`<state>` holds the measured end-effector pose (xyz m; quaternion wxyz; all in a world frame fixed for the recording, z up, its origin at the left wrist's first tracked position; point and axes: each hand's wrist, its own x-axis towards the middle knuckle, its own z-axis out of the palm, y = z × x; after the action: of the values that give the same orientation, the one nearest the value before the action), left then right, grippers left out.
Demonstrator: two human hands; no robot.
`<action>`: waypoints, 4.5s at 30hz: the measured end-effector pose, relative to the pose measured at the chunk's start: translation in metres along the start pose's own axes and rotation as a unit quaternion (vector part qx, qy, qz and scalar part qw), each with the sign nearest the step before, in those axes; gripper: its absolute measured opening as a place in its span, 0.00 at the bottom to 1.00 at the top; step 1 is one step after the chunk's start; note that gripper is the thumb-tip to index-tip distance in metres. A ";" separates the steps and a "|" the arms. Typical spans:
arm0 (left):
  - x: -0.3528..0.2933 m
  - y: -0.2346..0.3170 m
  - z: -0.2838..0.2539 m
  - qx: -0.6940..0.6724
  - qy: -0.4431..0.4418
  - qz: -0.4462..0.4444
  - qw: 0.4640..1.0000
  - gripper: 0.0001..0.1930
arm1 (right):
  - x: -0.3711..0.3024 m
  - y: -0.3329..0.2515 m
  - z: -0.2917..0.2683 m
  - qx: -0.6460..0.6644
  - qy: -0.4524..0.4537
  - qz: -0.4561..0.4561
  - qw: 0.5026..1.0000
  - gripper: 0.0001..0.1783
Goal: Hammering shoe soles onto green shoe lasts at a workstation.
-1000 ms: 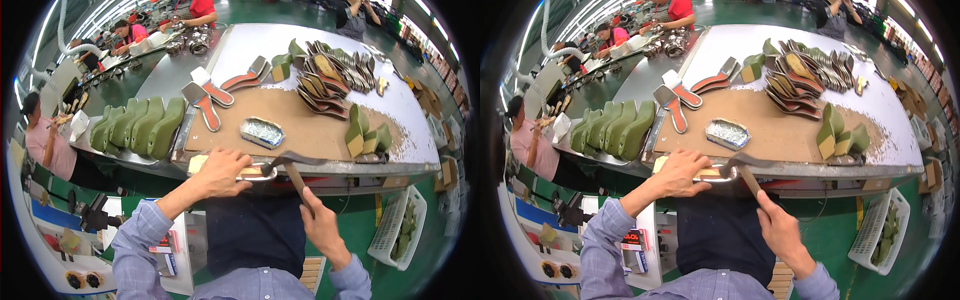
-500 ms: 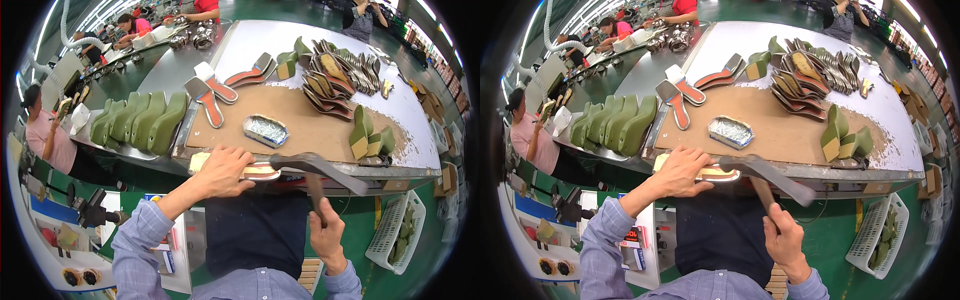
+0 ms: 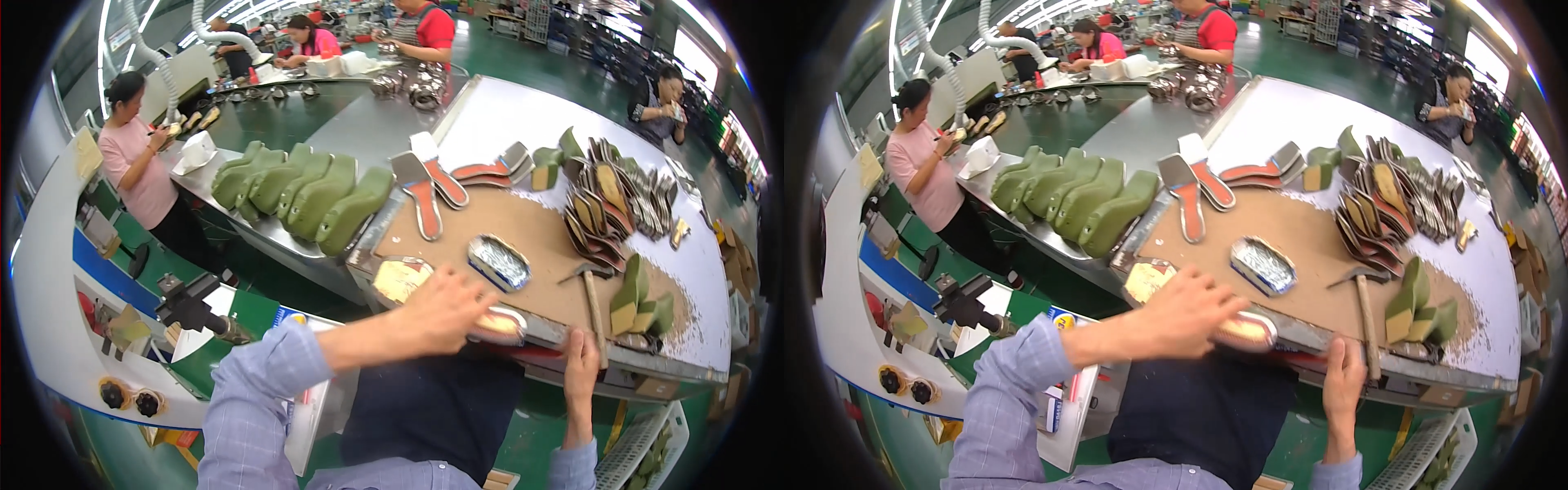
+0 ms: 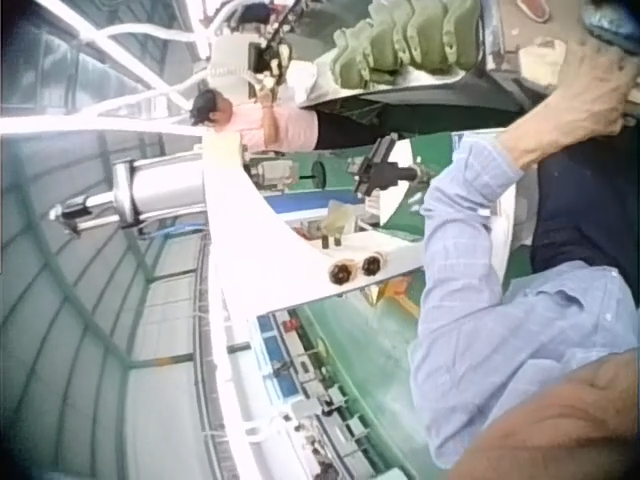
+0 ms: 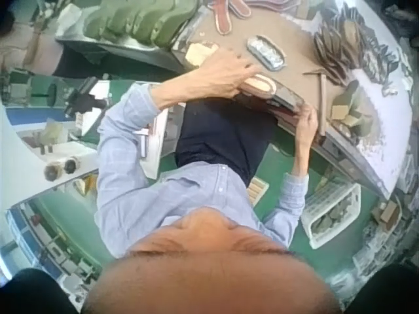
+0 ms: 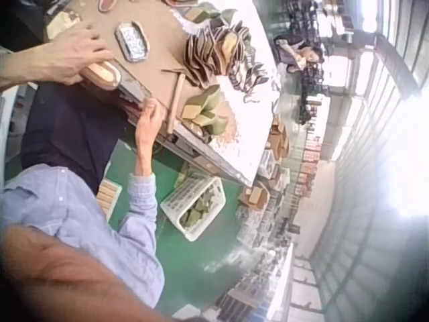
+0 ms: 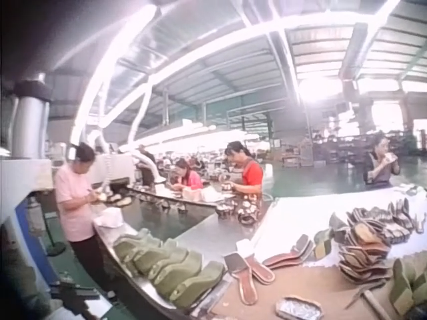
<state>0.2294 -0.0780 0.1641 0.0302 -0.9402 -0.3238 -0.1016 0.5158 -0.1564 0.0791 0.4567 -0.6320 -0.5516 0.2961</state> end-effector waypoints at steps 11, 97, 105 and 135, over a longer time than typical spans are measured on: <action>-0.075 -0.063 -0.006 0.133 0.232 -0.187 0.945 0.27 | 0.031 -0.103 0.137 0.404 -0.170 0.034 0.898 0.25; -0.135 -0.365 -0.024 0.136 -0.084 -0.541 0.826 0.42 | 0.073 -0.103 0.311 -0.137 -0.094 -0.240 0.956 0.47; -0.018 -0.214 -0.025 -0.062 -0.175 -0.376 0.908 0.44 | 0.085 -0.091 0.310 -0.124 -0.110 -0.253 0.953 0.46; 0.152 -0.179 0.092 -0.208 0.300 -0.282 0.887 0.39 | 0.111 -0.057 0.089 0.008 -0.059 -0.077 0.995 0.25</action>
<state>0.2526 0.1660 0.1049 -0.1004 -0.7189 -0.5220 -0.4479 0.4376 -0.0280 0.1092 0.4495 -0.5657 -0.6223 0.3013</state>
